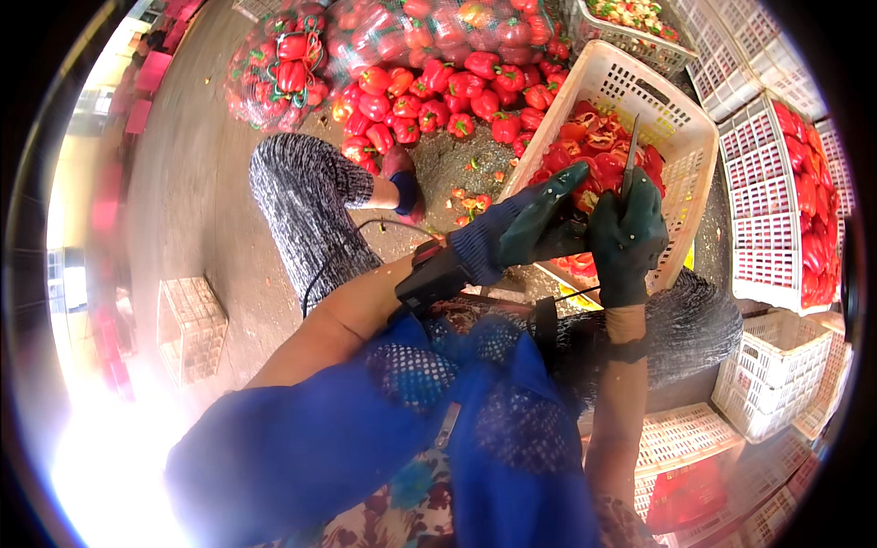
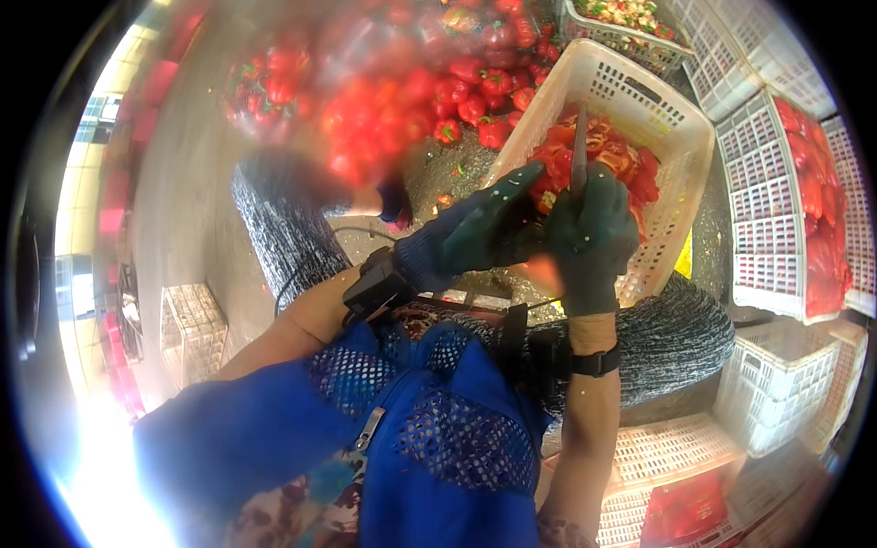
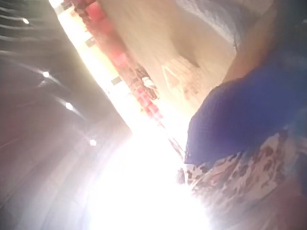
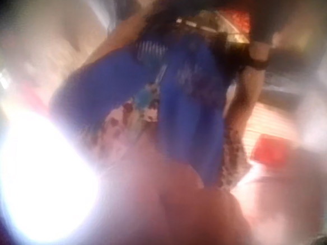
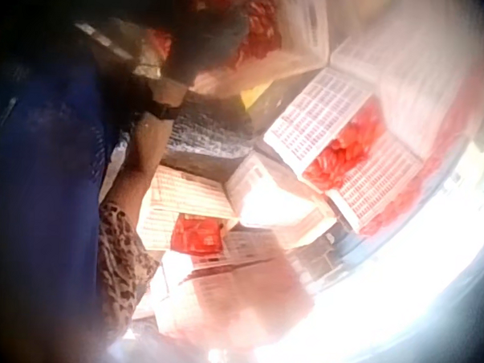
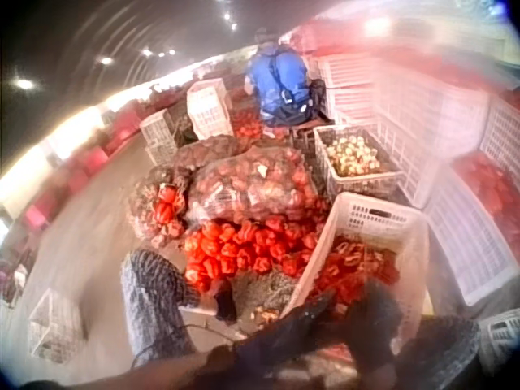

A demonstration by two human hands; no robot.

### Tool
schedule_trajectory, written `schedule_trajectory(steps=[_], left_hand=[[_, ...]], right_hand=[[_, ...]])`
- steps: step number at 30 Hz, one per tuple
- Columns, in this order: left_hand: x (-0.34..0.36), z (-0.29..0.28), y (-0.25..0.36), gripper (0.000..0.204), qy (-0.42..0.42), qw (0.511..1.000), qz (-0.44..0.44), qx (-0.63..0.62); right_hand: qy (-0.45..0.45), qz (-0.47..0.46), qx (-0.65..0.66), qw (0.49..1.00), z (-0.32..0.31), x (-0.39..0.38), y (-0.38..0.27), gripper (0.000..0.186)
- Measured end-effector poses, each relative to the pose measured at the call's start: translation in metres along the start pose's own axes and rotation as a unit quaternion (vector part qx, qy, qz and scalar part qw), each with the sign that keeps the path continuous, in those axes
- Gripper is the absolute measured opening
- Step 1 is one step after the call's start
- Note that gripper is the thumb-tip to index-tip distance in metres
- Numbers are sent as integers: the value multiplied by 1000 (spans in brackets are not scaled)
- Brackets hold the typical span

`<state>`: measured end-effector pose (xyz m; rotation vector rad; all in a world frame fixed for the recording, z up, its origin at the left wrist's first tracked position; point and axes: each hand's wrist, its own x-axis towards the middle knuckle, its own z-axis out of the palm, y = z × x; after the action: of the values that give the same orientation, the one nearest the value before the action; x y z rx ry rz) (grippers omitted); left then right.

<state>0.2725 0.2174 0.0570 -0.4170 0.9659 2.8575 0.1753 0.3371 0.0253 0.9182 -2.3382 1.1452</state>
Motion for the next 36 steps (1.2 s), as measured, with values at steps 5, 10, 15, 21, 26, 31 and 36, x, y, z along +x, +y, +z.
schedule_trajectory(steps=[5, 10, 15, 21, 26, 31, 36], left_hand=[[12, -16, -2, 35, 63, 976, -115, -176], [7, -46, 10, 26, -5, 967, -189, -173], [-8, -56, -2, 13, -92, 988, -66, -107], [13, -54, -13, 23, -63, 927, 167, 331], [34, -46, -37, 34, 38, 987, 22, 152], [40, -66, -51, 37, 35, 922, 50, 382], [45, -94, -57, 28, -78, 996, 40, 19]], right_hand=[[-43, -10, 26, 999, 0, -12, -7, 37], [-68, -106, -17, 992, -4, -16, -18, 45], [-118, -128, 8, 985, -9, -22, -15, 43], [-77, 110, 154, 979, 6, -21, -3, 28], [-36, 263, 313, 912, 13, -2, 2, 22], [-13, 227, 316, 921, 28, -13, 62, 17], [-33, 418, 318, 851, -10, 22, 46, 25]])
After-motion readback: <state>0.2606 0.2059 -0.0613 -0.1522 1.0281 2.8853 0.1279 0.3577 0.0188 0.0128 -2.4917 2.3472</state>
